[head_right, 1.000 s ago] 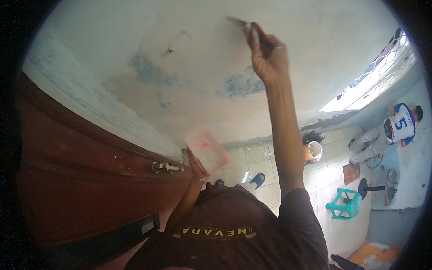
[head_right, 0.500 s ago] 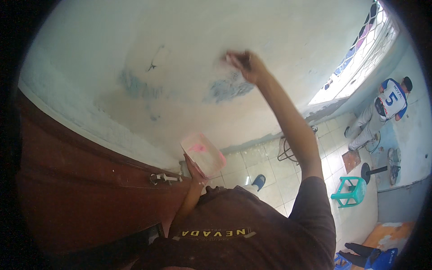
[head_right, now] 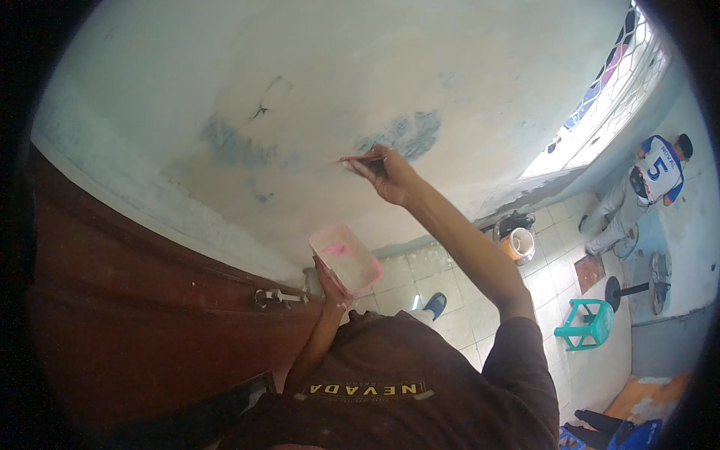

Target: The person applies a white compound to a wall using a red scraper, dipping the scraper into a plastic container for more material as needed.

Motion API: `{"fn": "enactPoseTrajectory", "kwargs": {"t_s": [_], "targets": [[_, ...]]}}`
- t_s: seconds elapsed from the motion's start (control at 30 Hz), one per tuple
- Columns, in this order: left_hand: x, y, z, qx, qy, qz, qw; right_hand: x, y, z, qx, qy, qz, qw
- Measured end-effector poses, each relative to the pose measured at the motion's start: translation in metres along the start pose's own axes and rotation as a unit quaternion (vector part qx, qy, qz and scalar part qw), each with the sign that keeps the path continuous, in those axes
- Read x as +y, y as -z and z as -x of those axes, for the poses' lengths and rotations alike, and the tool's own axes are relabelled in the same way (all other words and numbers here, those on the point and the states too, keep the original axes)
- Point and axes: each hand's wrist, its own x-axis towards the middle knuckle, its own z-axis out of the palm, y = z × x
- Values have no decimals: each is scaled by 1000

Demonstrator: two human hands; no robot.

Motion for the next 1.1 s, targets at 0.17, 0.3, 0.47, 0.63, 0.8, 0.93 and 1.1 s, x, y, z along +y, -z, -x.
{"fn": "enactPoseTrajectory", "kwargs": {"t_s": [0.17, 0.3, 0.47, 0.63, 0.8, 0.93, 1.1], "targets": [[-5, -10, 2, 9, 1, 17, 1000, -60, 11, -72, -109, 31, -85, 990], [-2, -7, 6, 11, -17, -1, 1000, -146, -48, -17, -203, 96, -162, 961], [-4, 13, 7, -16, -11, 11, 1000, -115, -46, 25, -189, 178, -121, 958], [-2, 5, 9, -14, -4, 13, 1000, 2, 17, -17, -90, -3, -109, 990], [-2, 1, 14, -14, 4, 19, 1000, -17, 26, -76, -155, -34, -243, 957], [-2, 3, 13, -13, 6, 44, 999, -134, -22, -27, -324, 75, -272, 903], [7, 8, 19, -2, -32, 59, 998, -108, -36, 30, -218, 161, -207, 940]]}}
